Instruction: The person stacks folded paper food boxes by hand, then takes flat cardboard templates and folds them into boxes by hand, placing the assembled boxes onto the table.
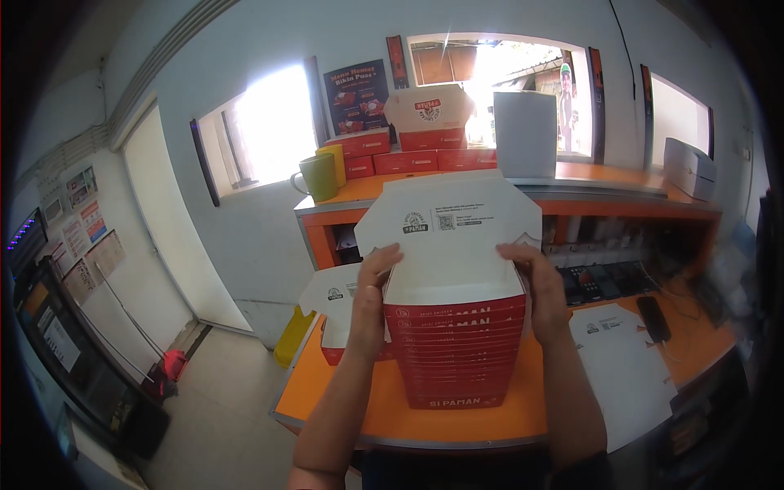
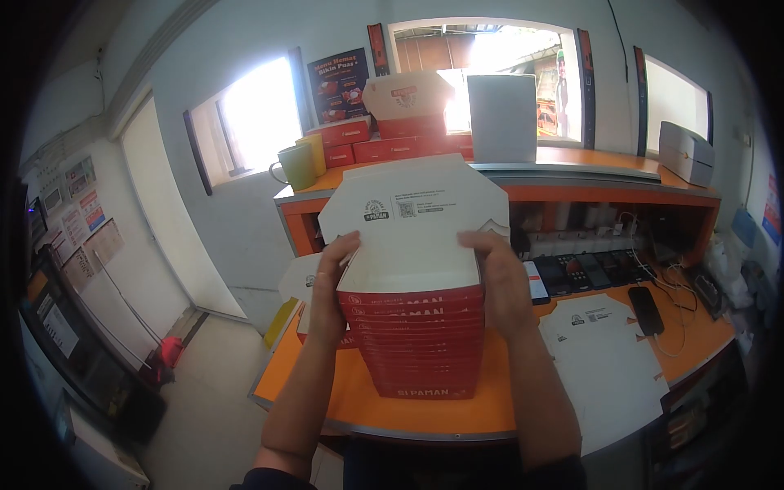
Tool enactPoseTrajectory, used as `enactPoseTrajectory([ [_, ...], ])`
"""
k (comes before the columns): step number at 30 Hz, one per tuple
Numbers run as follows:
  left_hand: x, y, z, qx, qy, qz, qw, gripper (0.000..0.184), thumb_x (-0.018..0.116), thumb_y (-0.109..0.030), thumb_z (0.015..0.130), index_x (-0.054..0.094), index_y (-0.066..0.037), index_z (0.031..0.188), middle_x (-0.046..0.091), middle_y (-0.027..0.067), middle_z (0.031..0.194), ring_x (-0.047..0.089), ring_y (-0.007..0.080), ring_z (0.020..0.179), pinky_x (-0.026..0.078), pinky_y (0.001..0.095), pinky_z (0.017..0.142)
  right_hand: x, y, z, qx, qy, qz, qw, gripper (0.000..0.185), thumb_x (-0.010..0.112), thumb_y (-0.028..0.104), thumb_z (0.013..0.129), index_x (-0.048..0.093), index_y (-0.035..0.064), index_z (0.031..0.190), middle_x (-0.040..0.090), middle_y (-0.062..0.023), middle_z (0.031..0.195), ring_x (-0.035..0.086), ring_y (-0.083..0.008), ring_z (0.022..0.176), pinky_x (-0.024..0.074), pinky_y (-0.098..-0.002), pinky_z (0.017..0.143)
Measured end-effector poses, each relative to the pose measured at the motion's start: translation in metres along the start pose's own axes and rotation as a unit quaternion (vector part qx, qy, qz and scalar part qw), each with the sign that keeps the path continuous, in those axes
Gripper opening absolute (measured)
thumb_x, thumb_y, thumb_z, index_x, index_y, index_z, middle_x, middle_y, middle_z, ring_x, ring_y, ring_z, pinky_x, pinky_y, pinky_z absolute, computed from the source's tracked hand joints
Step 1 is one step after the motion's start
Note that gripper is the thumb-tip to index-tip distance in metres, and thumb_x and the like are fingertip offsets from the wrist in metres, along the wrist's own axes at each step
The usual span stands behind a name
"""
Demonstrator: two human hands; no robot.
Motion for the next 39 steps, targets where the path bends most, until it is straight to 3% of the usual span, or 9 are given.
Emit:
enactPoseTrajectory([
  [1,0.004,0.002,0.001,0.007,0.026,0.063,0.998,0.076,0.025,-0.063,0.108,0.055,-0.003,0.142,0.043,0.0206,0.156,0.035,0.035,0.15,0.024,0.0476,0.125,0.002,-0.005,0.0,-0.012,0.029,-0.056,0.998,0.048,0.034,0.036,0.112,0.066,-0.0001,0.112,0.062,-0.0192,0.132,0.052,-0.0343,0.134,0.0379,-0.0438,0.114],
  [4,0.01,0.011,-0.001,-0.01,0.013,0.031,0.999,0.078,0.023,-0.066,0.106,0.054,-0.005,0.145,0.041,0.0215,0.158,0.034,0.0367,0.151,0.022,0.0496,0.125,0.002,0.002,-0.007,-0.054,0.005,-0.153,0.987,0.043,0.036,0.03,0.109,0.066,0.0001,0.113,0.065,-0.0187,0.128,0.055,-0.0334,0.132,0.0371,-0.0435,0.115],
  [13,0.011,0.016,-0.004,-0.07,0.032,0.043,0.996,0.078,0.024,-0.064,0.106,0.049,-0.005,0.149,0.036,0.0219,0.161,0.027,0.0371,0.154,0.019,0.0501,0.126,0.006,-0.009,-0.014,0.031,-0.015,-0.096,0.995,0.042,0.035,0.028,0.108,0.066,0.0013,0.116,0.059,-0.0195,0.139,0.048,-0.0335,0.14,0.0312,-0.0436,0.12],
  [22,0.022,0.012,-0.019,-0.089,0.027,-0.113,0.989,0.084,0.032,-0.069,0.104,0.033,-0.005,0.158,0.033,0.0204,0.162,0.028,0.0328,0.154,0.023,0.0493,0.125,0.005,-0.008,-0.027,0.039,-0.01,-0.056,0.998,0.051,0.031,0.04,0.114,0.063,0.0023,0.126,0.052,-0.0188,0.147,0.044,-0.0323,0.143,0.0293,-0.0444,0.121],
  [25,0.02,0.003,-0.021,-0.079,0.017,-0.05,0.995,0.099,0.039,-0.082,0.094,0.031,-0.009,0.16,0.033,0.0212,0.16,0.031,0.0317,0.152,0.031,0.0485,0.125,0.004,-0.006,-0.034,-0.008,0.0,-0.027,1.0,0.056,0.03,0.047,0.113,0.057,0.0025,0.135,0.049,-0.0195,0.15,0.042,-0.032,0.145,0.0284,-0.0444,0.122],
  [28,0.019,0.003,-0.023,-0.078,0.021,-0.062,0.995,0.094,0.039,-0.074,0.1,0.027,-0.004,0.161,0.03,0.0193,0.164,0.026,0.0326,0.156,0.021,0.0481,0.127,0.007,-0.001,-0.042,-0.017,-0.003,-0.062,0.998,0.066,0.028,0.054,0.111,0.047,0.0037,0.149,0.042,-0.021,0.157,0.036,-0.0326,0.151,0.0248,-0.0451,0.124],
  [31,0.017,0.006,-0.024,-0.063,0.021,-0.048,0.997,0.092,0.036,-0.074,0.101,0.028,-0.005,0.161,0.028,0.0187,0.166,0.023,0.0331,0.157,0.019,0.0474,0.127,0.012,-0.004,-0.045,0.017,0.008,-0.06,0.998,0.074,0.027,0.058,0.108,0.039,0.0047,0.158,0.037,-0.0206,0.163,0.028,-0.0329,0.155,0.0204,-0.0461,0.127],
  [34,0.019,0.002,-0.024,-0.079,0.013,-0.026,0.996,0.094,0.03,-0.079,0.098,0.03,-0.01,0.161,0.03,0.0162,0.165,0.026,0.0315,0.156,0.026,0.0485,0.127,0.012,-0.008,-0.048,0.033,0.014,-0.061,0.997,0.073,0.027,0.056,0.108,0.037,0.0046,0.16,0.033,-0.0191,0.167,0.025,-0.0327,0.157,0.0182,-0.0468,0.127],
  [39,0.018,0.003,-0.025,-0.068,0.029,-0.013,0.997,0.091,0.027,-0.077,0.1,0.03,-0.01,0.161,0.031,0.017,0.164,0.026,0.0314,0.156,0.024,0.0482,0.127,0.013,-0.007,-0.048,0.012,0.024,-0.062,0.998,0.073,0.026,0.055,0.108,0.037,0.0045,0.159,0.034,-0.0187,0.166,0.025,-0.0322,0.157,0.0181,-0.0469,0.128],
])
Point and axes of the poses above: each hand's wrist, its own z-axis towards the middle knuckle, its own x-axis out of the palm, y = z × x, the point moved 10 cm from there along z, towards the middle knuckle
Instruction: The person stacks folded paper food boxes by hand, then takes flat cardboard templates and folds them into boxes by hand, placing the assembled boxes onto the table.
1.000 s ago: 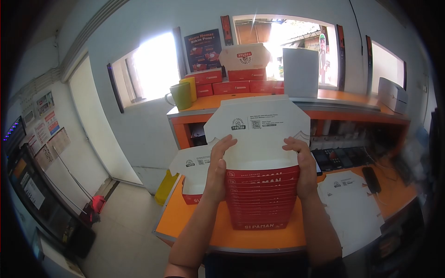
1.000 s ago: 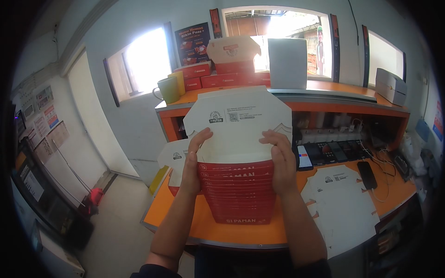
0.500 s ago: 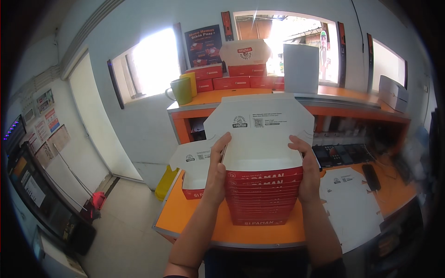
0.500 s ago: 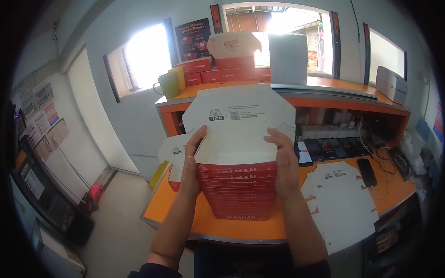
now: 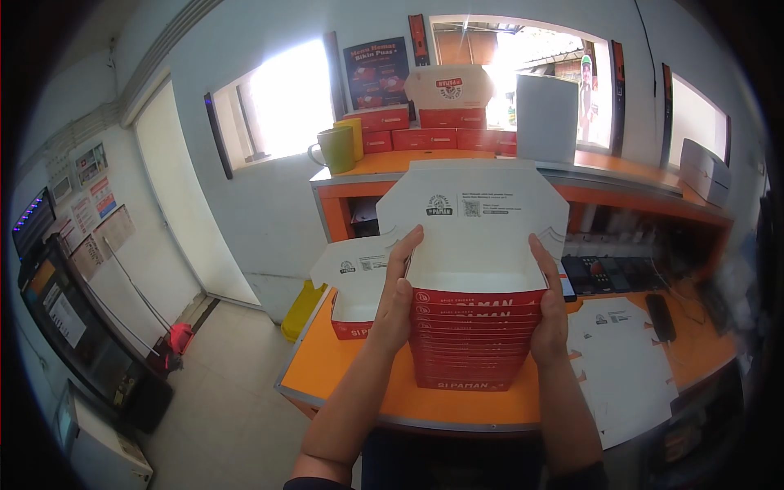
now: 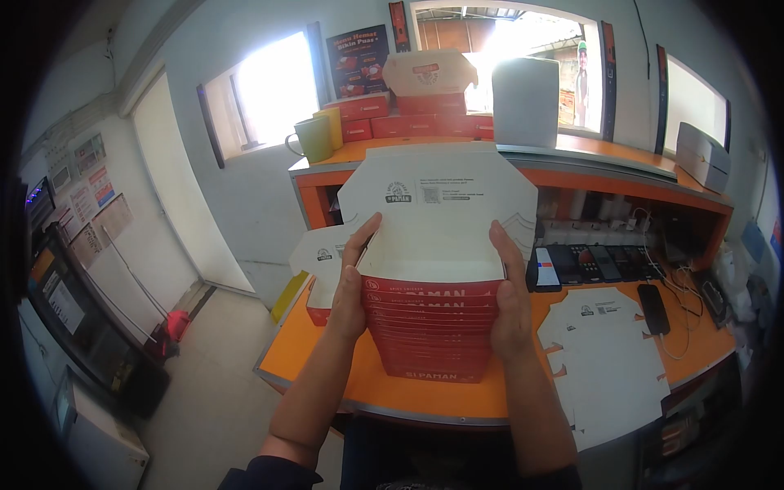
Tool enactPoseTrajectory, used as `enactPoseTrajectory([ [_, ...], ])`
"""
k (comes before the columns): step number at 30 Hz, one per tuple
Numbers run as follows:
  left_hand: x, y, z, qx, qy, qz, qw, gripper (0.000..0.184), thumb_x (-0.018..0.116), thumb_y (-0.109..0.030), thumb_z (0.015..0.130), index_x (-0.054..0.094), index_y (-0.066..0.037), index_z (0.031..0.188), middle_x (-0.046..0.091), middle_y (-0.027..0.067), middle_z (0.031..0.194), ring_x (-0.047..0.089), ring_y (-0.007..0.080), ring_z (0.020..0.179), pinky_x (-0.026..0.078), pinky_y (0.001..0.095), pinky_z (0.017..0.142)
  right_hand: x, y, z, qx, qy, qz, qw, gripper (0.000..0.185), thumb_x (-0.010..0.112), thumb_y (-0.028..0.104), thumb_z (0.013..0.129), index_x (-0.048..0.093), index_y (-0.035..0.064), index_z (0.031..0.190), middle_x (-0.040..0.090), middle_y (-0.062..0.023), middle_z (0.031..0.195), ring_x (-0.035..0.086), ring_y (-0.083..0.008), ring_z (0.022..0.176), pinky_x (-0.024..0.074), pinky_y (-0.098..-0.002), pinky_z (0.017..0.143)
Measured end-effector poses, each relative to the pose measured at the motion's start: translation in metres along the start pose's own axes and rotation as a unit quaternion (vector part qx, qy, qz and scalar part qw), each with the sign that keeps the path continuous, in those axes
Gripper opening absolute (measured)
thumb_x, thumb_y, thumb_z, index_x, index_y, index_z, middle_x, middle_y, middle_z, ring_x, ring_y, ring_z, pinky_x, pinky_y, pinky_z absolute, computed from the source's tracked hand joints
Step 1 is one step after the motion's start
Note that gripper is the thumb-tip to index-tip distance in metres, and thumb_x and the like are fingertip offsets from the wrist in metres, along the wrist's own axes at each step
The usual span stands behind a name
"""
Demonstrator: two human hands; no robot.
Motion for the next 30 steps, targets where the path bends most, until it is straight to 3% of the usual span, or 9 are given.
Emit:
enactPoseTrajectory([
  [7,-0.01,-0.002,-0.011,0.0,-0.031,-0.045,0.999,0.084,0.026,-0.072,0.105,0.03,-0.009,0.161,0.027,0.0184,0.166,0.024,0.0349,0.157,0.022,0.0495,0.127,-0.001,-0.001,-0.005,0.026,-0.024,0.037,0.999,0.08,0.025,0.063,0.108,0.033,0.0037,0.161,0.033,-0.0204,0.165,0.032,-0.0299,0.154,0.0265,-0.0463,0.125],
  [10,-0.062,0.019,-0.028,0.009,-0.088,0.141,0.986,0.063,0.046,-0.053,0.109,0.044,-0.008,0.153,0.038,0.0183,0.161,0.033,0.0363,0.153,0.024,0.0508,0.126,-0.007,-0.013,-0.023,0.047,-0.076,0.08,0.993,0.081,0.026,0.064,0.108,0.033,0.0026,0.16,0.036,-0.0198,0.163,0.037,-0.0302,0.151,0.0313,-0.046,0.123],
  [13,-0.106,0.035,-0.057,-0.01,-0.046,0.417,0.908,0.042,0.066,-0.028,0.101,0.06,-0.011,0.139,0.054,0.0155,0.149,0.046,0.0366,0.145,0.024,0.0537,0.127,-0.026,-0.049,-0.051,0.111,-0.085,0.045,0.989,0.087,0.031,0.071,0.105,0.033,0.0036,0.16,0.04,-0.0186,0.161,0.037,-0.0302,0.151,0.0337,-0.0445,0.122],
  [16,-0.128,0.073,-0.09,-0.116,0.088,0.525,0.839,0.032,0.074,-0.015,0.091,0.071,-0.014,0.122,0.068,0.0098,0.13,0.056,0.0347,0.133,0.025,0.0589,0.125,-0.041,-0.054,-0.078,0.091,-0.114,-0.079,0.986,0.072,0.028,0.057,0.11,0.039,0.0022,0.155,0.044,-0.019,0.158,0.046,-0.0303,0.145,0.0398,-0.0455,0.117],
  [19,-0.136,0.087,-0.105,-0.157,0.159,0.559,0.799,0.016,0.072,-0.015,0.092,0.075,-0.014,0.108,0.073,0.0063,0.114,0.063,0.0303,0.123,0.025,0.0641,0.123,-0.042,-0.063,-0.094,0.11,-0.123,-0.07,0.984,0.065,0.03,0.051,0.112,0.043,0.0015,0.151,0.046,-0.0183,0.157,0.049,-0.0294,0.143,0.0441,-0.0453,0.113],
  [22,-0.156,0.086,-0.102,-0.149,0.083,0.532,0.829,0.007,0.071,-0.012,0.091,0.073,-0.01,0.097,0.073,0.0073,0.102,0.067,0.0294,0.111,0.025,0.0664,0.122,-0.04,-0.068,-0.098,0.113,-0.117,-0.08,0.983,0.059,0.033,0.046,0.113,0.046,0.0006,0.149,0.047,-0.0181,0.156,0.051,-0.0287,0.141,0.0465,-0.0445,0.111],
  [25,-0.168,0.069,-0.1,-0.11,0.038,0.54,0.833,0.005,0.072,-0.01,0.09,0.071,-0.007,0.094,0.072,0.0113,0.096,0.068,0.0322,0.102,0.041,0.057,0.113,-0.042,-0.07,-0.101,0.106,-0.116,-0.071,0.985,0.056,0.035,0.043,0.114,0.048,0.0007,0.148,0.05,-0.0174,0.152,0.052,-0.0278,0.139,0.0473,-0.0437,0.109],
  [28,-0.194,0.05,-0.106,-0.132,-0.028,0.508,0.851,0.006,0.072,-0.007,0.089,0.07,-0.003,0.093,0.07,0.0137,0.092,0.067,0.0355,0.094,0.052,0.0482,0.092,-0.048,-0.072,-0.103,0.116,-0.12,-0.078,0.983,0.053,0.035,0.04,0.114,0.048,0.0015,0.148,0.052,-0.0163,0.148,0.053,-0.0272,0.136,0.0479,-0.0431,0.109],
  [30,-0.216,0.03,-0.112,-0.125,-0.078,0.532,0.834,0.006,0.072,-0.004,0.088,0.07,-0.001,0.093,0.07,0.0151,0.091,0.066,0.0367,0.092,0.052,0.0461,0.083,-0.051,-0.07,-0.102,0.118,-0.127,-0.073,0.982,0.05,0.035,0.038,0.114,0.049,0.002,0.147,0.053,-0.0156,0.146,0.054,-0.027,0.135,0.0481,-0.0423,0.108],
])
Point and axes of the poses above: each hand's wrist, its own z-axis towards the middle knuckle, its own x-axis out of the palm, y = z × x, the point moved 10 cm from there along z, towards the middle knuckle
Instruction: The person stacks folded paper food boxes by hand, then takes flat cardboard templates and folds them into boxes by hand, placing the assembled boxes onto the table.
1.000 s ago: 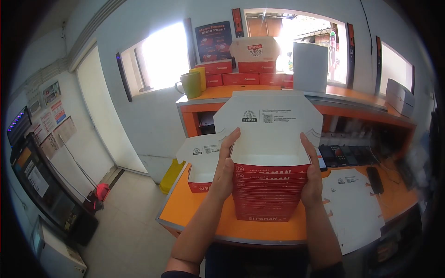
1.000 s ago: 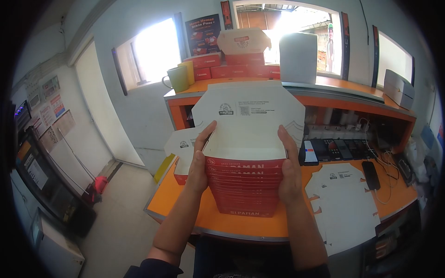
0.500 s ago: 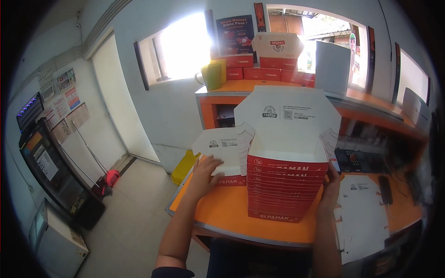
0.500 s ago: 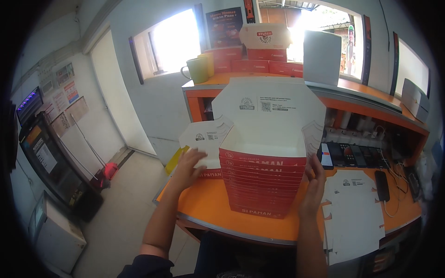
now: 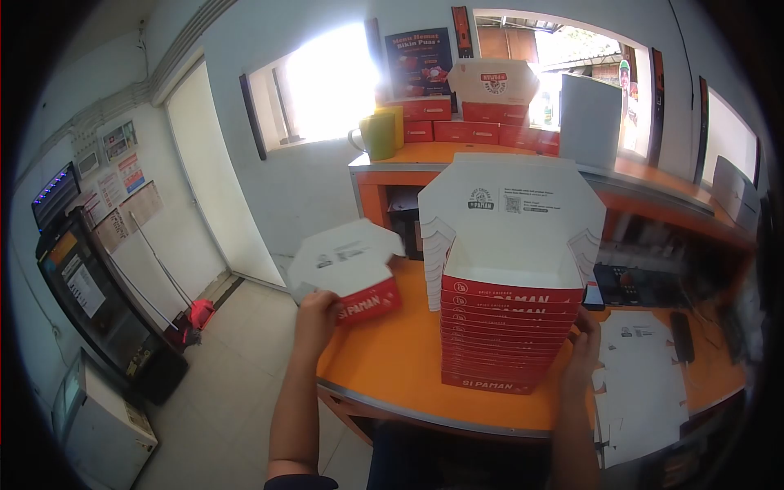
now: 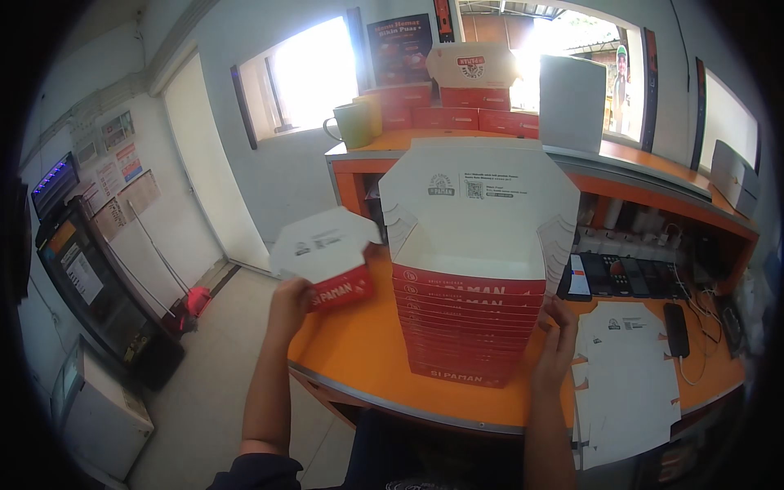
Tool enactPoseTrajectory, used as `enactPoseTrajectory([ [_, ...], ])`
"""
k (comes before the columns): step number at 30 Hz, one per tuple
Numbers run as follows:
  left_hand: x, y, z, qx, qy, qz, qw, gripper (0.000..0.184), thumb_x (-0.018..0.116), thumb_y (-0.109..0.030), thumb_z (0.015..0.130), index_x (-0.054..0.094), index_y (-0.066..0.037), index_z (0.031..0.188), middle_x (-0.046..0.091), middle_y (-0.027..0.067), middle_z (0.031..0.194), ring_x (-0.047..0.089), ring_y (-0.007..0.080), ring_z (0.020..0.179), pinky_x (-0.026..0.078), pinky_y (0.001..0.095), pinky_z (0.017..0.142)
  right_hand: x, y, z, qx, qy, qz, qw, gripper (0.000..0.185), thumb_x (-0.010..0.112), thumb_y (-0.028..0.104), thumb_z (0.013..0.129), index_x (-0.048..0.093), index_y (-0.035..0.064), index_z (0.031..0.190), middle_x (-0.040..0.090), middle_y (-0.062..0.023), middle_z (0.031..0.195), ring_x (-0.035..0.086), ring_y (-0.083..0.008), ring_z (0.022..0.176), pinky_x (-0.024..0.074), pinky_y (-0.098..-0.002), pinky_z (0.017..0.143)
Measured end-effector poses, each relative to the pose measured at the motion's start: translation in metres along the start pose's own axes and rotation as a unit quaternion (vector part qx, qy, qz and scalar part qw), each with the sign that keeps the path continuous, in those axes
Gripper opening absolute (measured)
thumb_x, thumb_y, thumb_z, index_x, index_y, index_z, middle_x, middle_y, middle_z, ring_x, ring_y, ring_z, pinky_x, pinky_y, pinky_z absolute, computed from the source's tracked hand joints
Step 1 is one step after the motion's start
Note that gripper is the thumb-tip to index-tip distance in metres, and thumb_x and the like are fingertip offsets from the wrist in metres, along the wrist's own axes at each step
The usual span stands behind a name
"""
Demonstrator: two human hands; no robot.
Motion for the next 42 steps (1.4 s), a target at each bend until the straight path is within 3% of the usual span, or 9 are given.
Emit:
enactPoseTrajectory([
  [7,-0.117,-0.05,-0.013,-0.001,-0.222,-0.058,0.973,0.009,0.071,0.005,0.086,0.068,0.0,0.092,0.066,0.0126,0.085,0.063,0.0307,0.085,0.05,0.041,0.077,-0.007,0.045,0.012,-0.076,-0.062,-0.058,0.993,0.044,0.04,0.035,0.113,0.051,0.0033,0.142,0.051,-0.0165,0.147,0.049,-0.027,0.14,0.0448,-0.041,0.109],
  [10,-0.154,-0.144,-0.019,0.164,-0.265,-0.042,0.949,0.016,0.072,0.009,0.081,0.068,-0.003,0.091,0.064,0.0095,0.084,0.062,0.0272,0.085,0.049,0.039,0.077,0.003,0.114,0.024,-0.188,-0.045,-0.063,0.979,0.052,0.047,0.043,0.11,0.048,0.0048,0.145,0.045,-0.0192,0.152,0.045,-0.0301,0.143,0.0425,-0.0425,0.112],
  [14,-0.156,-0.229,-0.016,0.272,-0.226,-0.095,0.931,0.025,0.073,0.011,0.073,0.07,-0.006,0.092,0.066,0.0071,0.086,0.062,0.027,0.087,0.049,0.0378,0.078,0.039,0.213,0.036,-0.327,0.061,-0.088,0.939,0.085,0.054,0.063,0.102,0.03,0.0069,0.16,0.036,-0.0223,0.163,0.042,-0.0346,0.148,0.0379,-0.0463,0.118],
  [17,-0.141,-0.288,-0.005,0.32,-0.167,-0.136,0.922,0.03,0.079,0.006,0.068,0.072,-0.007,0.094,0.066,0.0041,0.083,0.062,0.0276,0.088,0.05,0.0385,0.079,0.053,0.24,0.047,-0.31,0.091,0.008,0.946,0.093,0.065,0.056,0.097,0.022,0.0074,0.163,0.037,-0.0208,0.158,0.041,-0.0356,0.147,0.037,-0.0474,0.119],
  [18,-0.132,-0.301,-0.001,0.363,-0.146,-0.124,0.912,0.036,0.085,0.001,0.068,0.073,-0.008,0.101,0.067,0.0075,0.097,0.062,0.0286,0.094,0.05,0.0387,0.082,0.053,0.243,0.052,-0.304,0.09,0.015,0.948,0.094,0.067,0.053,0.097,0.02,0.0075,0.164,0.037,-0.0204,0.157,0.041,-0.0352,0.147,0.0372,-0.0473,0.12],
  [21,-0.121,-0.308,0.024,0.328,-0.186,-0.205,0.903,0.051,0.089,-0.005,0.075,0.067,-0.007,0.121,0.063,0.0109,0.121,0.063,0.0286,0.11,0.053,0.0384,0.093,0.039,0.224,0.069,-0.232,0.072,-0.002,0.97,0.084,0.06,0.044,0.104,0.016,0.007,0.166,0.036,-0.0202,0.159,0.042,-0.0313,0.146,0.0395,-0.0441,0.118],
  [24,-0.071,-0.277,0.062,0.187,-0.088,-0.58,0.788,0.063,0.087,-0.012,0.085,0.053,-0.003,0.138,0.055,0.0135,0.139,0.059,0.0267,0.127,0.052,0.038,0.106,0.032,0.206,0.081,-0.13,0.098,0.052,0.985,0.063,0.045,0.031,0.113,0.021,0.0041,0.164,0.038,-0.0207,0.16,0.047,-0.0272,0.143,0.0419,-0.0389,0.116],
  [30,-0.009,-0.227,0.067,0.041,0.041,-0.597,0.8,0.053,0.073,-0.018,0.1,0.048,0.002,0.143,0.059,0.0159,0.137,0.058,0.0214,0.13,0.05,0.037,0.109,0.041,0.174,0.083,-0.063,0.121,-0.017,0.991,0.059,0.044,0.041,0.112,0.04,0.0007,0.156,0.056,-0.0254,0.145,0.054,-0.0321,0.139,0.0441,-0.043,0.112],
  [42,-0.012,-0.248,0.068,0.042,0.097,-0.583,0.806,0.047,0.069,-0.019,0.103,0.051,0.004,0.14,0.066,0.0159,0.128,0.062,0.0201,0.122,0.053,0.0353,0.102,0.023,0.169,0.104,-0.105,0.039,-0.123,0.986,0.051,0.045,0.042,0.113,0.063,-0.0032,0.124,0.074,-0.0208,0.097,0.075,-0.0292,0.09,0.0558,-0.0395,0.08],
])
Point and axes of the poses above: each hand's wrist, its own z-axis towards the middle knuckle, its own x-axis out of the palm, y = z × x, the point moved 10 cm from there along z, towards the middle knuckle
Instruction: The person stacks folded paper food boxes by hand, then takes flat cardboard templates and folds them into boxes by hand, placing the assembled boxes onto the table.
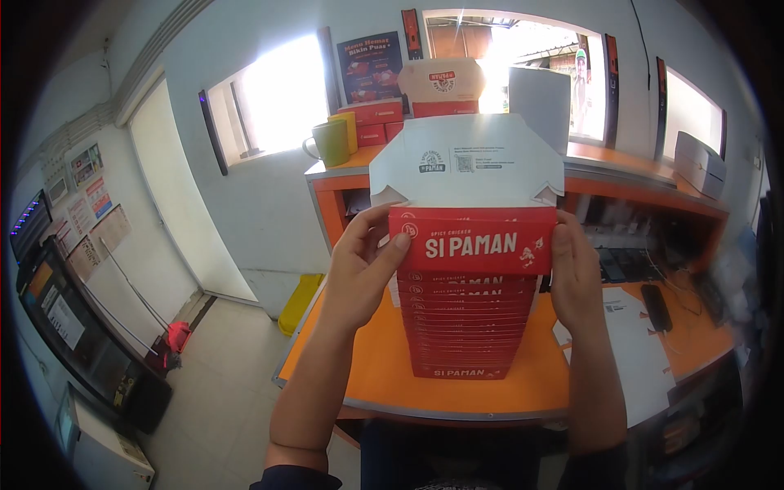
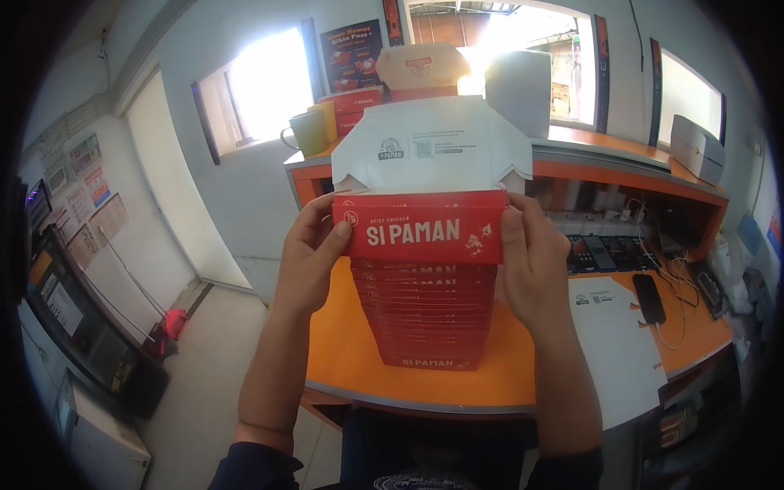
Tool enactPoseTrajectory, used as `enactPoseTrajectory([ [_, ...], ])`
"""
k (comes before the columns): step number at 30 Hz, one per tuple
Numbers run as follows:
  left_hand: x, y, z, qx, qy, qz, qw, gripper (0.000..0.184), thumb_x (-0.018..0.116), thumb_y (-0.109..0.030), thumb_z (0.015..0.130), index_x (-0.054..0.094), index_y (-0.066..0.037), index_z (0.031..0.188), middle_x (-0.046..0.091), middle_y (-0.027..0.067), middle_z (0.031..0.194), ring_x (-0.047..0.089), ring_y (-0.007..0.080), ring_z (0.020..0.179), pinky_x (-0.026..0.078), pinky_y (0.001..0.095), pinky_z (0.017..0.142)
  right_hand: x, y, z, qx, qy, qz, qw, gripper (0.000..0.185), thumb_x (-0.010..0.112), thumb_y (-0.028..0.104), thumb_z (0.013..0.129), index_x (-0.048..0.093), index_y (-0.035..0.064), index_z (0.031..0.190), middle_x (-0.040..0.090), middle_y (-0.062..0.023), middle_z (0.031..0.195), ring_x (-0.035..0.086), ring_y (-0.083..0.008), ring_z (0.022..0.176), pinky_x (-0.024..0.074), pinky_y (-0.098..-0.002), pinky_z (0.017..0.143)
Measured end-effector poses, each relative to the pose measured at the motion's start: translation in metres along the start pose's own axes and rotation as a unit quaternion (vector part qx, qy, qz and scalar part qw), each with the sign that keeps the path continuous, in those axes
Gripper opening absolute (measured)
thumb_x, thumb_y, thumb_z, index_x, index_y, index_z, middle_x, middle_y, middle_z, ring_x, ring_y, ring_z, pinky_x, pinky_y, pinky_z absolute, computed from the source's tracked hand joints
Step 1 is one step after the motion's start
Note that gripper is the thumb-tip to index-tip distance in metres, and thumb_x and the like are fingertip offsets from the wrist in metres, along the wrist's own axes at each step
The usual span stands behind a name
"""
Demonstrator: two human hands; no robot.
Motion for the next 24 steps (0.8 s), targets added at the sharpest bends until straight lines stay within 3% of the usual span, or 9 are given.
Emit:
enactPoseTrajectory([
  [6,-0.007,0.022,0.003,-0.067,-0.001,0.025,0.997,0.037,0.071,-0.021,0.102,0.055,0.003,0.125,0.066,0.0141,0.124,0.062,0.0169,0.119,0.054,0.0337,0.099,0.0,-0.009,0.008,0.007,0.017,-0.045,0.999,0.052,0.046,0.045,0.112,0.065,-0.0029,0.119,0.073,-0.0223,0.095,0.073,-0.0311,0.092,0.0542,-0.0409,0.082],
  [12,-0.017,0.037,-0.003,0.016,0.028,0.079,0.996,0.035,0.074,-0.027,0.1,0.059,-0.001,0.118,0.063,0.0049,0.105,0.061,0.0145,0.106,0.05,0.0328,0.097,0.005,-0.024,-0.012,0.013,0.046,0.021,0.999,0.048,0.059,0.045,0.105,0.064,-0.0007,0.117,0.068,-0.019,0.108,0.063,-0.0325,0.107,0.0472,-0.0424,0.094],
  [15,-0.012,0.016,-0.009,0.112,0.045,0.225,0.967,0.037,0.077,-0.034,0.095,0.064,-0.003,0.108,0.062,0.0044,0.099,0.06,0.0168,0.098,0.048,0.0341,0.093,-0.003,-0.024,-0.016,-0.053,0.032,-0.015,0.998,0.044,0.064,0.044,0.103,0.064,0.0011,0.112,0.065,-0.0145,0.108,0.058,-0.0303,0.109,0.0441,-0.041,0.097],
  [21,-0.013,0.02,-0.004,0.144,0.026,0.235,0.961,0.041,0.079,-0.042,0.092,0.067,-0.004,0.098,0.063,0.0047,0.097,0.059,0.0188,0.1,0.046,0.0354,0.091,-0.001,-0.018,-0.011,-0.146,0.033,-0.039,0.988,0.042,0.069,0.045,0.098,0.064,0.0026,0.102,0.064,-0.0107,0.105,0.054,-0.028,0.104,0.0425,-0.0405,0.094],
  [24,-0.017,0.027,-0.001,0.139,0.029,0.256,0.956,0.043,0.079,-0.045,0.09,0.066,-0.004,0.097,0.063,0.0047,0.096,0.058,0.021,0.102,0.046,0.0404,0.099,-0.001,-0.018,-0.007,-0.176,0.031,-0.028,0.984,0.041,0.071,0.043,0.096,0.064,0.0029,0.099,0.063,-0.0097,0.103,0.053,-0.0275,0.103,0.0417,-0.0403,0.093],
])
Point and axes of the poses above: each hand's wrist, its own z-axis towards the middle knuckle, its own x-axis out of the palm, y = z × x, the point moved 10 cm from there along z, towards the middle knuckle
